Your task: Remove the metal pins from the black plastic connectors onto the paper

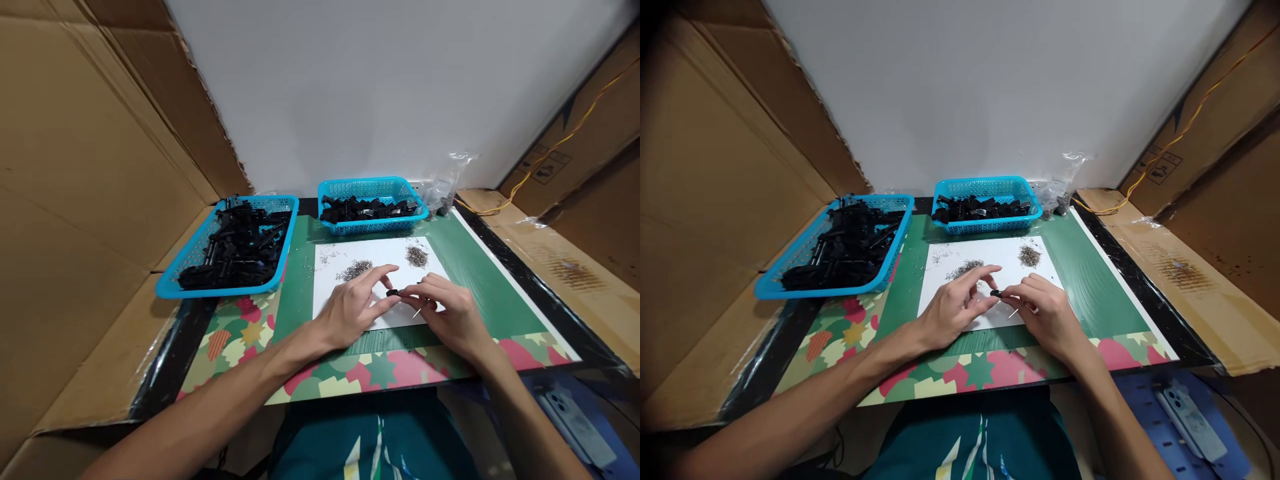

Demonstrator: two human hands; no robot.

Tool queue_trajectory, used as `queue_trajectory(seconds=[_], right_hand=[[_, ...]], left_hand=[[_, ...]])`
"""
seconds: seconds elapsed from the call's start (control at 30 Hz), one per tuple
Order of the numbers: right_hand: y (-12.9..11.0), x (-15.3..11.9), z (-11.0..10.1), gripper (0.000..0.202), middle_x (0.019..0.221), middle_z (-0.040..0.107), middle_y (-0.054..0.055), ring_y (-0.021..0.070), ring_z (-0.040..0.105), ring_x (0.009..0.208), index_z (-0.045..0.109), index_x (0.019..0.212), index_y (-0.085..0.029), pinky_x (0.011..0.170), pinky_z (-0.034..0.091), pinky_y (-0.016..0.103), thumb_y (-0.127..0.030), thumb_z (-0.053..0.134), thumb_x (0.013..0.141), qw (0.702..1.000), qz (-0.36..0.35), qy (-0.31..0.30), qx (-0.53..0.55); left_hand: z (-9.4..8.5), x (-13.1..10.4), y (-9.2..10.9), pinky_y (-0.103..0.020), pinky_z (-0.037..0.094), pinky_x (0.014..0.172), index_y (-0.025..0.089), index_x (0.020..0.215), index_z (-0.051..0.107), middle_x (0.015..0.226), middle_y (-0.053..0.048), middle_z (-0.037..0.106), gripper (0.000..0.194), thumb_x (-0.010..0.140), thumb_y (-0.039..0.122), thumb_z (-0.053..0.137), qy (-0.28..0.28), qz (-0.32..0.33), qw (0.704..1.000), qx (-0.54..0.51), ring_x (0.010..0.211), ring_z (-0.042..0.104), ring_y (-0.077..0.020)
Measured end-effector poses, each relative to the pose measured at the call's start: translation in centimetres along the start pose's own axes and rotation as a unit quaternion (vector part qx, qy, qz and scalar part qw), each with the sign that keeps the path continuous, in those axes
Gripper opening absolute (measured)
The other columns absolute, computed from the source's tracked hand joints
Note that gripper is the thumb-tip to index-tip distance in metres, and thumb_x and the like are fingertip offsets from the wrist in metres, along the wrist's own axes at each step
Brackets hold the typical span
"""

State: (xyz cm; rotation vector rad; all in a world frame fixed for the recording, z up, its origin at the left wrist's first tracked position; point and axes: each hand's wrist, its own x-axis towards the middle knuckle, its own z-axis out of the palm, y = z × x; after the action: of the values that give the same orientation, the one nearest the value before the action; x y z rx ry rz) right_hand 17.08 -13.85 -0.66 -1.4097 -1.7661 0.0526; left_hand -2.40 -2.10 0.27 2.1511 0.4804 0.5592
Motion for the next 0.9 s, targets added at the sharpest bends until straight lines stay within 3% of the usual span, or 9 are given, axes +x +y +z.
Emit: queue_trajectory(seconds=[0.07, 0.17, 0.3, 0.47, 0.63, 0.73, 0.9], right_hand=[[0.2, -0.1, 0.0, 0.017, 0.072, 0.059, 0.000, 0.0152, 0.053, 0.065, 0.074, 0.094, -0.020, 0.060, 0.042, 0.027, -0.010, 0.062, 0.100, 1.000, 0.011, -0.012, -0.010], [0.6, -0.2, 0.1, 0.020, 0.076, 0.062, 0.001, 0.0155, 0.056, 0.068, 0.075, 0.095, -0.020, 0.062, 0.044, 0.026, -0.007, 0.060, 0.098, 0.999, 0.029, -0.032, -0.012], [0.9, -0.5, 0.3, 0.022, 0.076, 0.061, 0.002, 0.0169, 0.059, 0.070, 0.078, 0.097, -0.021, 0.062, 0.044, 0.027, -0.008, 0.059, 0.099, 0.998, 0.034, -0.049, -0.004], [0.9, -0.5, 0.2, 0.019, 0.082, 0.063, 0.003, 0.0185, 0.062, 0.074, 0.079, 0.099, -0.023, 0.066, 0.046, 0.028, -0.016, 0.062, 0.101, 0.996, 0.065, -0.056, 0.016], [0.6, 0.4, -0.7, 0.023, 0.098, 0.067, 0.007, 0.0216, 0.067, 0.089, 0.077, 0.109, -0.023, 0.078, 0.050, 0.033, -0.025, 0.054, 0.107, 0.993, 0.116, 0.021, 0.023], [0.5, 1.0, -1.3, 0.025, 0.101, 0.066, 0.008, 0.0242, 0.066, 0.097, 0.079, 0.101, -0.024, 0.084, 0.050, 0.036, -0.033, 0.056, 0.107, 0.991, 0.121, 0.060, -0.003], [-0.1, 1.6, -1.3, 0.033, 0.077, 0.070, 0.004, 0.0195, 0.065, 0.072, 0.073, 0.080, -0.020, 0.069, 0.047, 0.032, -0.040, 0.061, 0.104, 0.983, 0.177, 0.014, 0.047]], left_hand=[[0.2, -0.1, -0.4, -0.026, 0.054, 0.073, 0.025, 0.143, 0.061, 0.116, -0.002, 0.077, 0.048, 0.098, 0.041, 0.072, 0.031, 0.005, 0.999, 0.040, 0.074, 0.070, -0.0131], [0.6, -0.2, -1.0, -0.026, 0.055, 0.072, 0.023, 0.125, 0.073, 0.109, -0.001, 0.081, 0.032, 0.094, 0.032, 0.078, 0.068, 0.020, 0.994, 0.081, 0.075, 0.073, -0.0141], [0.8, -0.2, -1.1, -0.028, 0.058, 0.077, 0.022, 0.108, 0.080, 0.107, -0.001, 0.083, 0.017, 0.093, 0.030, 0.079, 0.065, 0.043, 0.990, 0.115, 0.082, 0.076, -0.0168], [0.9, -0.2, -0.9, -0.029, 0.058, 0.077, 0.022, 0.108, 0.081, 0.105, -0.002, 0.083, 0.016, 0.094, 0.029, 0.078, 0.052, 0.041, 0.988, 0.139, 0.083, 0.078, -0.0182], [0.9, -0.2, -0.8, -0.030, 0.060, 0.078, 0.021, 0.106, 0.082, 0.105, -0.002, 0.084, 0.016, 0.091, 0.028, 0.080, 0.059, 0.027, 0.989, 0.136, 0.085, 0.078, -0.0201], [0.9, -0.2, -0.7, -0.031, 0.059, 0.078, 0.022, 0.106, 0.082, 0.105, -0.001, 0.084, 0.015, 0.092, 0.028, 0.078, 0.051, 0.019, 0.989, 0.135, 0.090, 0.079, -0.0215], [1.0, -0.4, -0.5, -0.032, 0.059, 0.080, 0.021, 0.105, 0.081, 0.104, -0.002, 0.083, 0.015, 0.093, 0.028, 0.076, 0.053, 0.032, 0.987, 0.145, 0.093, 0.080, -0.0234]])
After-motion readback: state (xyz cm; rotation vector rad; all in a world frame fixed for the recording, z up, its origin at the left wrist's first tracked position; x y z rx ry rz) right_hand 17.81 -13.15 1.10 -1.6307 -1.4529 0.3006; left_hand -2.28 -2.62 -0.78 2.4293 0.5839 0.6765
